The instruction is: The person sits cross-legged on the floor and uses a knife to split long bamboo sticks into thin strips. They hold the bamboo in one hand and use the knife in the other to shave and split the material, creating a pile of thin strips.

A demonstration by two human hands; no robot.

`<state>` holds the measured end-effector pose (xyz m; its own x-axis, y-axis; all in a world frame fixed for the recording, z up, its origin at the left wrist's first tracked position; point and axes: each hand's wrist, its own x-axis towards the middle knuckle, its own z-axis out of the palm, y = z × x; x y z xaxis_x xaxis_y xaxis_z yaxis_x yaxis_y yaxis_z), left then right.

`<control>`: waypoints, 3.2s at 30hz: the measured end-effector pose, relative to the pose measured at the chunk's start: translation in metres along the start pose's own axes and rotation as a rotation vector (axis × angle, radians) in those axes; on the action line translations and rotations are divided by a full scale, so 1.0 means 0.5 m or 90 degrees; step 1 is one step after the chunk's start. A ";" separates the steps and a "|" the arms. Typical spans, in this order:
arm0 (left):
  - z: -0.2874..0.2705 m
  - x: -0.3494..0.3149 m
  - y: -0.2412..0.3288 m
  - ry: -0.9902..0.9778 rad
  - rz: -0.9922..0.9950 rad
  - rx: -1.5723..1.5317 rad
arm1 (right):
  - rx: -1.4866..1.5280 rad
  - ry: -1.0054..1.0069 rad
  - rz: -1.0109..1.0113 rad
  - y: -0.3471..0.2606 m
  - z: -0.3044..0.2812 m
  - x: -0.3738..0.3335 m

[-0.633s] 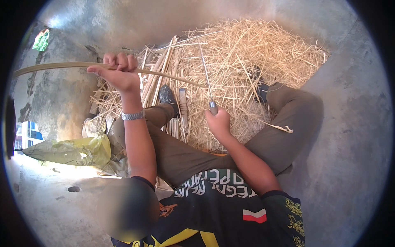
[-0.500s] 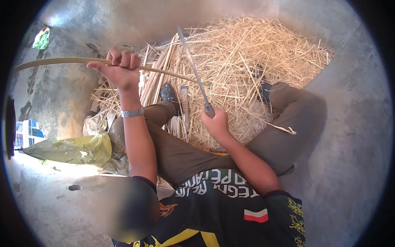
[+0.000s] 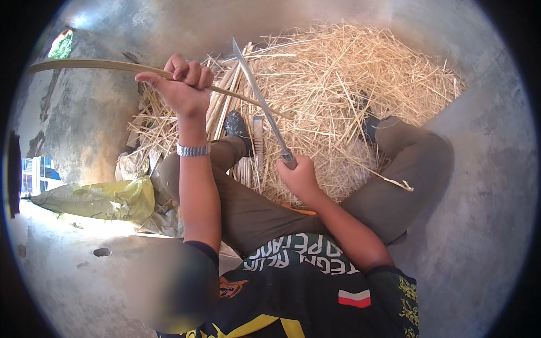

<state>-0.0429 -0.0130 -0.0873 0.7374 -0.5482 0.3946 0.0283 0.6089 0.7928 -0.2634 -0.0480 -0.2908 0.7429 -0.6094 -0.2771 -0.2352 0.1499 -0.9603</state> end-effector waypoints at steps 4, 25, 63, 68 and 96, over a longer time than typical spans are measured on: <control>-0.031 0.004 0.002 0.014 0.000 -0.011 | -0.159 -0.040 0.100 -0.021 -0.029 0.006; -0.023 0.016 -0.009 0.203 0.189 0.142 | -0.150 0.057 -0.047 -0.015 -0.019 0.000; -0.021 0.009 -0.017 0.174 0.212 0.126 | -0.191 -0.054 0.068 0.022 -0.006 0.024; -0.025 0.010 -0.013 0.112 0.202 0.092 | -0.084 0.055 -0.078 -0.024 -0.004 -0.008; -0.027 0.005 -0.013 0.037 0.135 0.057 | -0.184 0.047 -0.120 -0.048 -0.030 -0.011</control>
<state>-0.0321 -0.0109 -0.0976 0.7577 -0.3779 0.5320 -0.1898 0.6524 0.7337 -0.2713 -0.0599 -0.2658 0.7449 -0.6620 -0.0830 -0.2738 -0.1899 -0.9428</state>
